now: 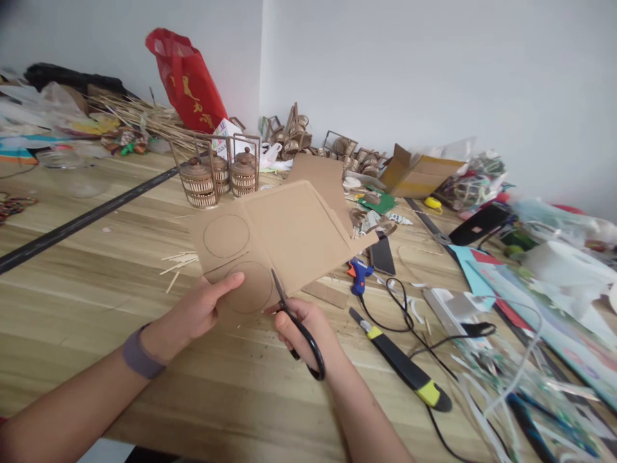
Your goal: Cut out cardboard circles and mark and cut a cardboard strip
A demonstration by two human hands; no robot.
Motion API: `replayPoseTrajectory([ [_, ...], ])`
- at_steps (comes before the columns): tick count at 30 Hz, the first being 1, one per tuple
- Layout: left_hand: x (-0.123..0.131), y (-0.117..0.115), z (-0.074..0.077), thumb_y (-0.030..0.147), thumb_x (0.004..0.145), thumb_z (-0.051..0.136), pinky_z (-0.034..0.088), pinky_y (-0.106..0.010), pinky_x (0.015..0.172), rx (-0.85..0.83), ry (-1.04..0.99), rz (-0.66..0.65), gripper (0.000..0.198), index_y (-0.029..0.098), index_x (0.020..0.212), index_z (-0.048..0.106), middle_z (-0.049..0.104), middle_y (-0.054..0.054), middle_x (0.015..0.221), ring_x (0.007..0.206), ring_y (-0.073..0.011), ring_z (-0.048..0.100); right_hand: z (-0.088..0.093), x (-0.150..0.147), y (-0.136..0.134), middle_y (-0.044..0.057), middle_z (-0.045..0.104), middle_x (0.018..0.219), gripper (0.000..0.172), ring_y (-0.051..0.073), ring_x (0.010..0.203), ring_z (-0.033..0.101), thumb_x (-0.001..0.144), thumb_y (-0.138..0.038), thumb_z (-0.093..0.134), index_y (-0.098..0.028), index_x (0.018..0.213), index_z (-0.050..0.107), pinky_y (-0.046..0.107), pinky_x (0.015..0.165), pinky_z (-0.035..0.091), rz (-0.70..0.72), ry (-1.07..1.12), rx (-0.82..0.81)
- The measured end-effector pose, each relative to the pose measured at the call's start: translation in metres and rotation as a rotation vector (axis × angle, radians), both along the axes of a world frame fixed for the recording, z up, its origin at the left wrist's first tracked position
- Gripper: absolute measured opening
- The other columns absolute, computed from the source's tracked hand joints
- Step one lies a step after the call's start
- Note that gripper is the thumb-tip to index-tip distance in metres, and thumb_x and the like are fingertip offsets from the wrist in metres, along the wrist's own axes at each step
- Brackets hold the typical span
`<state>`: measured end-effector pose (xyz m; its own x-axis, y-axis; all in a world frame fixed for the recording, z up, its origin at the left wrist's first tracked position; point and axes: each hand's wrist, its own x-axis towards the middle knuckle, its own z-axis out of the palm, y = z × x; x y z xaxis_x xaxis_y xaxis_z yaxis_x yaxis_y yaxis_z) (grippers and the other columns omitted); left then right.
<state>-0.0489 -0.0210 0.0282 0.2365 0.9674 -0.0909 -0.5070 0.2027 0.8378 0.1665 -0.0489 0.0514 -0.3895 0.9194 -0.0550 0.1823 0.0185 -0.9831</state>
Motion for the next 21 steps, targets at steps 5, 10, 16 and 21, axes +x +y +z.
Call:
replayPoseTrajectory([
  [5, 0.008, -0.005, 0.012, 0.038, 0.076, 0.088, 0.048, -0.047, 0.113, -0.039, -0.019, 0.043, 0.056, 0.023, 0.128, 0.073, 0.079, -0.007, 0.122, 0.127, -0.0355, 0.065, 0.004, -0.001, -0.001, -0.003, 0.049, 0.055, 0.082, 0.01, 0.043, 0.043, 0.076, -0.094, 0.051, -0.014, 0.085, 0.068, 0.022, 0.041, 0.037, 0.002, -0.019, 0.028],
  [10, 0.01, -0.007, 0.017, 0.039, 0.075, 0.088, 0.049, -0.047, 0.112, -0.042, -0.03, 0.028, 0.051, 0.023, 0.122, 0.076, 0.079, -0.008, 0.12, 0.128, -0.0352, 0.065, 0.005, -0.003, -0.005, -0.006, 0.045, 0.05, 0.08, 0.01, 0.04, 0.038, 0.076, -0.092, 0.054, -0.015, 0.088, 0.068, 0.021, 0.038, 0.032, -0.047, -0.051, 0.003],
  [16, 0.006, -0.005, 0.011, 0.04, 0.078, 0.085, 0.048, -0.047, 0.114, -0.037, -0.001, -0.001, 0.051, 0.02, 0.124, 0.074, 0.078, -0.009, 0.123, 0.128, -0.0347, 0.065, 0.005, -0.002, -0.006, -0.009, 0.04, 0.045, 0.078, 0.009, 0.036, 0.032, 0.075, -0.091, 0.056, -0.016, 0.089, 0.069, 0.021, 0.036, 0.028, -0.072, -0.089, -0.031],
  [21, 0.005, -0.007, 0.004, 0.044, 0.079, 0.085, 0.044, -0.047, 0.118, -0.049, 0.078, -0.027, 0.047, 0.024, 0.121, 0.076, 0.078, -0.007, 0.124, 0.133, -0.0339, 0.062, 0.004, 0.002, -0.002, -0.003, 0.045, 0.044, 0.08, 0.01, 0.039, 0.039, 0.076, -0.097, 0.044, -0.02, 0.057, 0.054, 0.024, 0.04, 0.03, 0.009, -0.114, 0.038],
])
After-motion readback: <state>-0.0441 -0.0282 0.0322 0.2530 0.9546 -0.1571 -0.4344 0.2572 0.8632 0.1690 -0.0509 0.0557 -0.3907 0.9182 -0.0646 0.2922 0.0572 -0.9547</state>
